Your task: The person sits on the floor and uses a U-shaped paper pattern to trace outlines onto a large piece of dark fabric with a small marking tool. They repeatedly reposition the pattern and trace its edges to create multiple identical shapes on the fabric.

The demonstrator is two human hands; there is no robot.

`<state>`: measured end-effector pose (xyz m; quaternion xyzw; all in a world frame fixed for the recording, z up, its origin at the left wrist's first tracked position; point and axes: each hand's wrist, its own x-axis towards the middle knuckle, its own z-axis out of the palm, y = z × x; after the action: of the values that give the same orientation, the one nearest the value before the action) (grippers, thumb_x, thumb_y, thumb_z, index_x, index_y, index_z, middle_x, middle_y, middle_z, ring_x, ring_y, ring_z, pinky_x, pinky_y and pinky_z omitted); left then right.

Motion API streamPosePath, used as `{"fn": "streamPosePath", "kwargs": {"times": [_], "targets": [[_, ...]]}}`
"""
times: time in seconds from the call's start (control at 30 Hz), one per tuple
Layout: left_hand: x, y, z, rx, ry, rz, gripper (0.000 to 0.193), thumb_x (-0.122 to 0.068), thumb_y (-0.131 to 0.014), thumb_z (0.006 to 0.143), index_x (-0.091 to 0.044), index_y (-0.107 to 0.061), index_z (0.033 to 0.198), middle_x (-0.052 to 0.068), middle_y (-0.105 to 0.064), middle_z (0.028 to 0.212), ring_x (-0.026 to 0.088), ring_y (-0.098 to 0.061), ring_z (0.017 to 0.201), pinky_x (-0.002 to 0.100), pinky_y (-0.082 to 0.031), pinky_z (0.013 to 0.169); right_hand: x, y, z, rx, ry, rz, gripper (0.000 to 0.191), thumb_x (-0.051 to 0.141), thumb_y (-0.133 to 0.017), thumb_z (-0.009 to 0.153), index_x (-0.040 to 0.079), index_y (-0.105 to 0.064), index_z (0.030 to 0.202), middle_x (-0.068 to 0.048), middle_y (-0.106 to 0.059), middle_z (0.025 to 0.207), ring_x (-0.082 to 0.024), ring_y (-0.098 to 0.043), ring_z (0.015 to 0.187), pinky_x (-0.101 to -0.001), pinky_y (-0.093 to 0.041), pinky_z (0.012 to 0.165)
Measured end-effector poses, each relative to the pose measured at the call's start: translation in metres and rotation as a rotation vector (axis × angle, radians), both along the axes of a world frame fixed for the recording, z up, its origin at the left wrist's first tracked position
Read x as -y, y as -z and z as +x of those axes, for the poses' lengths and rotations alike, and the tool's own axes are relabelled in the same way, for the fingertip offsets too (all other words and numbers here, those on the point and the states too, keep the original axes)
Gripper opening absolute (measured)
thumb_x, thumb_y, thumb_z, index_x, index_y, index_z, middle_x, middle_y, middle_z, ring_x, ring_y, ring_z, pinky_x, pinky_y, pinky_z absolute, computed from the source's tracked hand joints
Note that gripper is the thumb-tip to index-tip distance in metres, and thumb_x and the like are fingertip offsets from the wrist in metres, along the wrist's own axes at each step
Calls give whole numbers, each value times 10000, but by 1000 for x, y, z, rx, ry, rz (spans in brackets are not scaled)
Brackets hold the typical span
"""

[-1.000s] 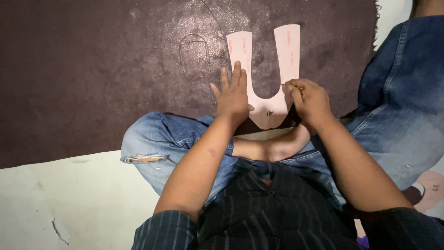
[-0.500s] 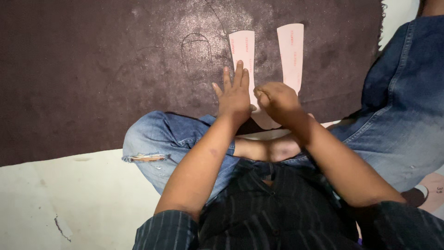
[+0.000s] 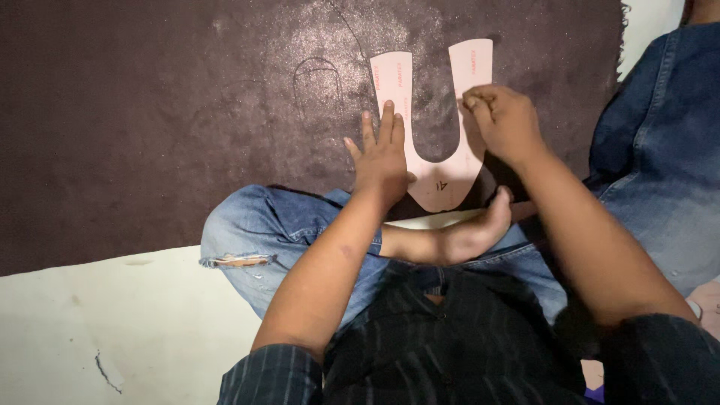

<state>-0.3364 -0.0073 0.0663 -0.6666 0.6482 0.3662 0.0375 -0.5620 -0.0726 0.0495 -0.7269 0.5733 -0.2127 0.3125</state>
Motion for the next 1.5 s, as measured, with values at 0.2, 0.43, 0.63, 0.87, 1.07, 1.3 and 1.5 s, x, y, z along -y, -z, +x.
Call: {"fn": "streamPosePath", "kwargs": {"times": [0.2,0.43,0.63,0.87,1.07,1.3,1.5], "targets": [[2,-1,1,-4,20,17,1103,-268,-866,757,-47,-182,1593,78,45,1705,454,19,1553,785,-95,1154,-9,-14,-10,-157,-86,186,244,222,-602,1001,66,-775,1072,-151,-778,1005,-300,-750,909,-418,-571,836],[5,-4,-2,8,22,44,1097,-252,-859,771,-45,-168,1596,81,56,1705,459,35,1553,781,-90,1156,16,5,-7,-83,-58,34,262,266,-628,1057,50,-752,1137,-179,-755,1042,-313,-743,930,-411,-574,834],[6,-4,-1,32,40,36,1119,-280,-869,755,-43,-167,1593,79,52,1703,454,18,1557,777,-112,1158,36,3,2,-38,-95,-20,229,237,-621,1056,75,-756,1145,-167,-751,1087,-328,-739,960,-413,-573,864],[2,0,-2,78,81,-34,1108,-326,-867,753,-18,-199,1583,127,15,1694,507,-48,1538,815,-186,1113,-1,-11,-8,-315,-212,168,236,236,-611,967,112,-787,1065,-160,-759,1019,-369,-717,921,-470,-555,849],[3,1,-3,80,67,-26,1121,-334,-878,728,-22,-209,1572,117,3,1690,500,-54,1533,816,-186,1109,55,19,4,-130,-146,-102,246,275,-624,1078,74,-759,1122,-205,-740,1042,-369,-719,932,-463,-566,858],[2,0,-1,83,74,-84,1099,-332,-883,723,-14,-251,1564,128,-43,1688,500,-92,1530,817,-216,1096,60,6,8,-224,-171,-36,204,209,-612,1028,102,-784,1054,-173,-748,953,-382,-717,849,-478,-569,825],[1,0,-3,140,108,-112,1075,-384,-863,740,5,-273,1549,157,-74,1673,517,-126,1515,819,-262,1076,60,10,10,-210,-185,-56,209,211,-606,1054,96,-781,1056,-164,-755,982,-357,-729,862,-474,-572,828]]}}
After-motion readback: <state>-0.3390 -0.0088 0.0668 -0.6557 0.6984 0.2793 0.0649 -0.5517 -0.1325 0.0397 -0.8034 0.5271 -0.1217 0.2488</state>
